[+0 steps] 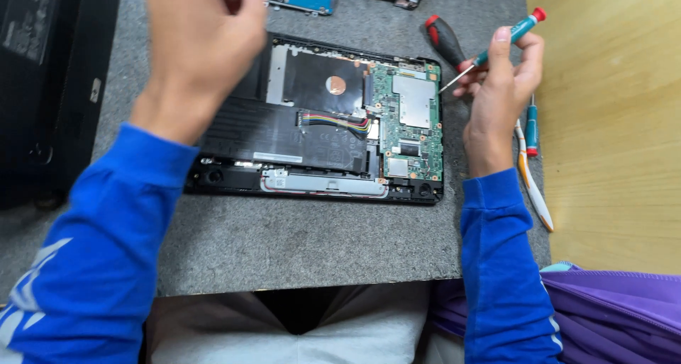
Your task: Securing internal components and the motherboard of a laptop using a screwdriver.
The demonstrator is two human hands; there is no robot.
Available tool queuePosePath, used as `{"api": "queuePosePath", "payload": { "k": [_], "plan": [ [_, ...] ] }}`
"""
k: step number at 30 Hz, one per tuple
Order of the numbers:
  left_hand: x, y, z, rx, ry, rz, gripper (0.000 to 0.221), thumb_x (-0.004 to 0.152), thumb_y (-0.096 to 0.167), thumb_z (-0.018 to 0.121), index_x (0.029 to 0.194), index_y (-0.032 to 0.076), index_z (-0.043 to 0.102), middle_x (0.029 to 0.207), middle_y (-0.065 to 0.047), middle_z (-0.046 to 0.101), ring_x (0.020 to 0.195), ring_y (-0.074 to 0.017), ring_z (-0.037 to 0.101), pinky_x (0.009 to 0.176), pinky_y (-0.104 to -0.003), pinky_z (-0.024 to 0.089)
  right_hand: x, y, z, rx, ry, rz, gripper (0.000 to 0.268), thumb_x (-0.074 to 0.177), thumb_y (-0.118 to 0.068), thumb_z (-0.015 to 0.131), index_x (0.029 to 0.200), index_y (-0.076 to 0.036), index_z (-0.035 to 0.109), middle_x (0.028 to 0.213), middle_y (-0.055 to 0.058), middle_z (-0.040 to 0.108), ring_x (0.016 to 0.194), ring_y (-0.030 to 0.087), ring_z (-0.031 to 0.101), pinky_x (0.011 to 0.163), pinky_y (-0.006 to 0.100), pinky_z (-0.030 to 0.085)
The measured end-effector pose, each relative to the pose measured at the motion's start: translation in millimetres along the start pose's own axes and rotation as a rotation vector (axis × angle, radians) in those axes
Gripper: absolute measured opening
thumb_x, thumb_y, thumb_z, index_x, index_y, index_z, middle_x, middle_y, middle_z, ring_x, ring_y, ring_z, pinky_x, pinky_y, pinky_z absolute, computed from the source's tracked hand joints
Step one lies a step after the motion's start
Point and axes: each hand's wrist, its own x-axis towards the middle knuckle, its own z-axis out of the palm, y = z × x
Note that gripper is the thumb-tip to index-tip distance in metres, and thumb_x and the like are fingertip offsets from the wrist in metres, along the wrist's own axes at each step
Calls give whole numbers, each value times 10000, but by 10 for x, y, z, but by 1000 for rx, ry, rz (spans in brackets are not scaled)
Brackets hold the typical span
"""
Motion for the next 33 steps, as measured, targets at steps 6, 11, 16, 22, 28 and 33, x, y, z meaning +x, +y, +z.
{"api": "queuePosePath", "payload": {
  "k": [6,11,16,22,28,33],
  "plan": [
    [350,945,512,-551,8,-27,180,723,-43,650,810,99,583,749,-10,636,666,-88,617,550,-195,539,-10,38,-17,-22,20,-119,264,912,-393,561,966,-158,451,598,58,484,447,118,542,338,216,408],
    [339,1255,786,-697,-158,-72,231,713,-52,630,804,122,509,725,-1,628,651,-106,644,531,-233,481,31,26,-59,111,98,-120,302,905,-408,546,1035,-158,438,670,121,577,501,209,645,408,255,514],
    [191,1215,912,-749,-266,-129,183,797,-28,528,921,107,520,757,-32,613,715,-147,652,587,-269,495,-9,-46,-28,237,181,-106,357,866,-394,582,1073,-142,437,685,147,575,483,246,652,441,290,571],
    [123,1160,920,-750,-307,-94,286,823,-11,464,1058,126,551,762,-20,609,772,-149,681,689,-274,463,-159,-98,71,281,160,-242,364,914,-369,555,1157,-137,416,723,177,605,573,280,687,505,359,615],
    [115,1160,940,-704,-420,-67,391,827,-6,378,1152,181,490,761,20,589,649,-162,587,652,-283,406,-223,-136,69,248,105,-258,397,924,-374,553,1192,-128,394,735,187,610,575,260,665,550,363,645],
    [140,1180,878,-760,-481,-163,282,887,62,344,1107,172,482,776,-8,566,690,-161,562,628,-301,389,-282,-189,113,162,20,-311,339,964,-360,526,1164,-128,381,745,176,592,569,250,646,566,341,623]
  ]
}}
